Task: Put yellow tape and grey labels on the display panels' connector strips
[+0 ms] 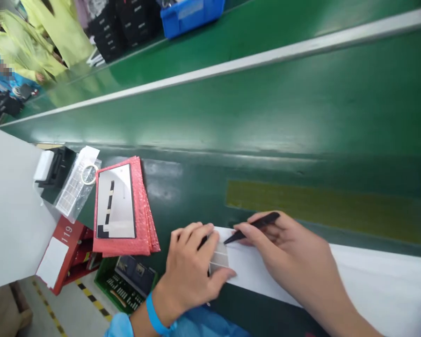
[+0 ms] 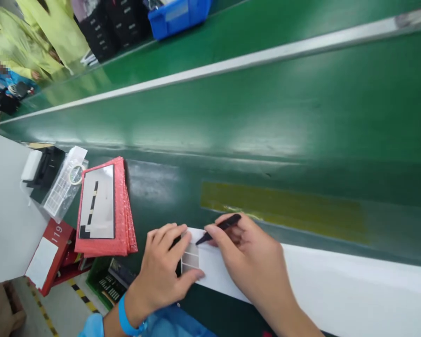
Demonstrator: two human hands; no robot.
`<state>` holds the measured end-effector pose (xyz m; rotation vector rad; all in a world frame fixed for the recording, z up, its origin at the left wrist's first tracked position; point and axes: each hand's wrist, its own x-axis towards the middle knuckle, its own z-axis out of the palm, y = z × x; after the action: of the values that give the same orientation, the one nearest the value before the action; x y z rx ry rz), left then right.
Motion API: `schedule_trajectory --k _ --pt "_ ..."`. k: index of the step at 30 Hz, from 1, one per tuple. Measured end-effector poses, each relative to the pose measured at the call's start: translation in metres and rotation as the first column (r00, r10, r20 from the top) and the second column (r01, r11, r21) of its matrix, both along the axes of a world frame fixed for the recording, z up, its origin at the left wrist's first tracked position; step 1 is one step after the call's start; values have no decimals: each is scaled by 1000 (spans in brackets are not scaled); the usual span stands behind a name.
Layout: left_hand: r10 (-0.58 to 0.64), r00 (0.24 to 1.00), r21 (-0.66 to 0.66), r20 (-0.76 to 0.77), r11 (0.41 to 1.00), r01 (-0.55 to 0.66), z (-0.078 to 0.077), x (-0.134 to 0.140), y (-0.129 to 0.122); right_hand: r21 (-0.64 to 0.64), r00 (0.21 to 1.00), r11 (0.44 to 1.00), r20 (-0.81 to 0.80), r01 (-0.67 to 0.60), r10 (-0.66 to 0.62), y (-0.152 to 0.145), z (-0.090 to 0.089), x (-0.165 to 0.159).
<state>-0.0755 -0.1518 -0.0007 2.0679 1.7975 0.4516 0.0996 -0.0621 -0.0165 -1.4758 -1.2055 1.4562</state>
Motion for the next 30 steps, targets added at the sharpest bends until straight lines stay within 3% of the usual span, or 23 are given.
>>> schedule_trajectory --k 4,11,23,30 --pt "26 999 0 38 1000 -26 -2 1 -2 -85 999 996 30 -30 33 1 -3 0" --pt "26 999 0 23 1000 -26 -3 0 -2 -96 998 994 40 -44 48 4 -5 -6" --pt "-6 997 64 -72 998 11 2 -2 6 43 999 999 -50 21 -18 4 2 -12" --pt "-40 999 92 -22 995 42 -3 -9 16 95 991 994 -127 53 -40 9 6 -14"
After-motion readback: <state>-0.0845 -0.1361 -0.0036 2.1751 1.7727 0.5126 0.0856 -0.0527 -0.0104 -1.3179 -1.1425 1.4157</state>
